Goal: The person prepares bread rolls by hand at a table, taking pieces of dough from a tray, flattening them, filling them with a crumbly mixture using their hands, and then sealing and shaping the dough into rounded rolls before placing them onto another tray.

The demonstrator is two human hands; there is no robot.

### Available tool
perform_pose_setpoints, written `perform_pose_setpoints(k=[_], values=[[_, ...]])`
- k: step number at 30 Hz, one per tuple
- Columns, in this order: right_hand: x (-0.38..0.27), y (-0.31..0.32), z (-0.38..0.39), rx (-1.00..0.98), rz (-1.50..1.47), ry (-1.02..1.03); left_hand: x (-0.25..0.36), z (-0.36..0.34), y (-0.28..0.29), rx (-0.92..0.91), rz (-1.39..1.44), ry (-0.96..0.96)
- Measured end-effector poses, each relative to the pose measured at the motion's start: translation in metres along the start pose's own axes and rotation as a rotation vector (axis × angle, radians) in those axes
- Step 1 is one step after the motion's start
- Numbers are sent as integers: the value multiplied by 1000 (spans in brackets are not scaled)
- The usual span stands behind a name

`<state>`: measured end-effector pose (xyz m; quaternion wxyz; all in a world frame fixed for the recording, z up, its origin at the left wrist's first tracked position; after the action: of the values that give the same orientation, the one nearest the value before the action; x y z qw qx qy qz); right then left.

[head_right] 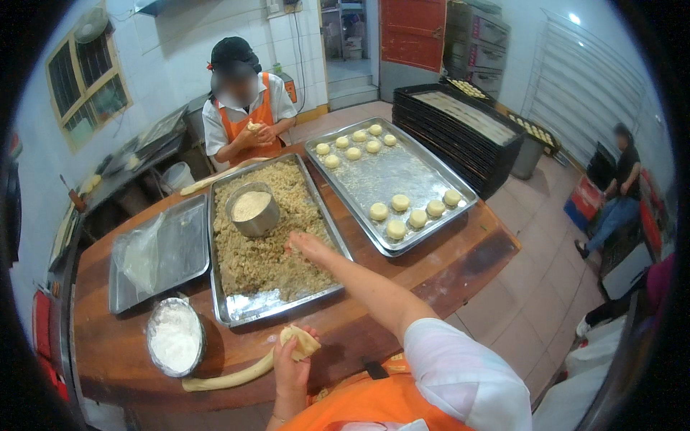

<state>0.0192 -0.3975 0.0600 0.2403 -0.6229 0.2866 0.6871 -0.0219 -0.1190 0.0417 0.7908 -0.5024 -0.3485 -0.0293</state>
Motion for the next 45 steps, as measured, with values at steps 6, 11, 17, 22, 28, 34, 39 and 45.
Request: perform_pose_setpoints(k=[6,11,17,22,28,34,39,45], values=[[6,1,-9,-56,-33,123,-13,-10,-1,35,52,70],[11,4,-11,-8,-35,91,-13,-19,4,44,70,82],[12,6,-2,-176,-483,-93,-11,-37,11,52,202,96],[-3,6,9,-13,-978,-275,2,-64,-6,73,130,7],[13,11,-3,-77,-589,-155,11,-109,-27,152,105,-33],[0,5,4,-91,-333,89,15,-157,-30,215,129,-131],[-35,-12,48,-123,205,492,18,-162,-62,174,209,-18],[-42,-12,72,-77,872,794,8,-165,-51,188,329,-16]])
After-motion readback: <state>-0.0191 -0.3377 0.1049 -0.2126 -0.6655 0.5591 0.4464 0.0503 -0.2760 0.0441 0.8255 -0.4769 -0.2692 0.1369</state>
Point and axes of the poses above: each hand's wrist, its own z-axis away from the middle knuckle, its own y-axis out of the back of the hand, x = y × z, the point moved 5 cm from there along -z, towards the middle knuckle, and after that the axes turned 1 degree about y, right-handed, at the moved point
